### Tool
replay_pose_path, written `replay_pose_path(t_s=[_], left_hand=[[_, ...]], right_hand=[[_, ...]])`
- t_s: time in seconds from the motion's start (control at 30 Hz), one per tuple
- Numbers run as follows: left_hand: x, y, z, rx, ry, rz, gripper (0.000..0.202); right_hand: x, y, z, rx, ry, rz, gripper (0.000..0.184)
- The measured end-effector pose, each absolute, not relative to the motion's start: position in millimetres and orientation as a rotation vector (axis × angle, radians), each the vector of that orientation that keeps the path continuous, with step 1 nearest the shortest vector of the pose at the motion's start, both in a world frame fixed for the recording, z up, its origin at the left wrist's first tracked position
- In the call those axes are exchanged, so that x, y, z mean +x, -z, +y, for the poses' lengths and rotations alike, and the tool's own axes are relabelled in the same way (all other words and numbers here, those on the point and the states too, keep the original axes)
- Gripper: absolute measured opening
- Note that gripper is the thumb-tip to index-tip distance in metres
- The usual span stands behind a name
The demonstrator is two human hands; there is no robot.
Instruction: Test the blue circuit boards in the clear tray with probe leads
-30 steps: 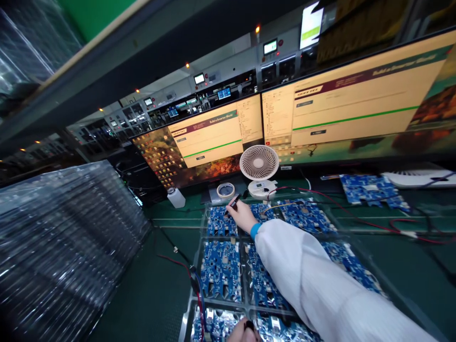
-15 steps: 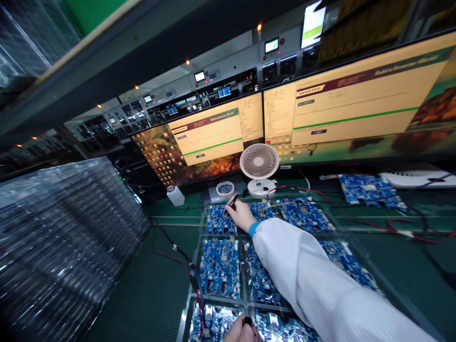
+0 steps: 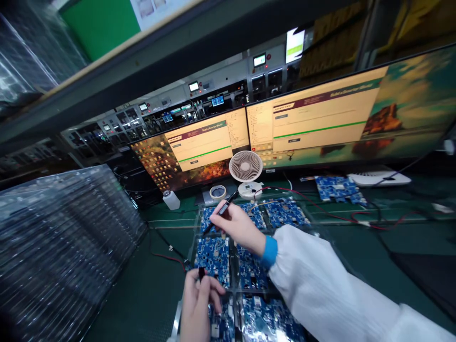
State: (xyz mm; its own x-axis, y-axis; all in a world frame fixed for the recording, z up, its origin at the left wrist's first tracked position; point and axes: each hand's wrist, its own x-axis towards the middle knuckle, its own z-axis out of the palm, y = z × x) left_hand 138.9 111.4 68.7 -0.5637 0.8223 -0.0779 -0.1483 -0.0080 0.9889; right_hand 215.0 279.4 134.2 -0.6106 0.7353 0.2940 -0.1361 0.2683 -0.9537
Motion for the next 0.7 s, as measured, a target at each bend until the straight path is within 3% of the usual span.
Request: replay_pose_path(t_s=[0.13,0.4,0.57,0.7], left_hand=[[126.2,-86.4,108.0,0.929,-1.611,1.668,0.045],[155.9,-115.6,92.5,1.191,-1.443,1.754,0.040],[194.0,-128.4,74.4,1.340,-1.319,1.615,0.032],[219.0,-126.5,59.9,1.375,-1.254,1.401,0.042]], right_hand=[[261.4,-165.6,231.6,-0.479,-1.482,-1.807,0.039],[310.8,-176.5,199.4,-0.546,-1.447,-1.810,0.038],[335.3,-167.9,167.2,-0.544,-1.548,-1.811,0.034],[368.7,-160.4,143.3,-0.602,-1.559,-1.805,0.029]])
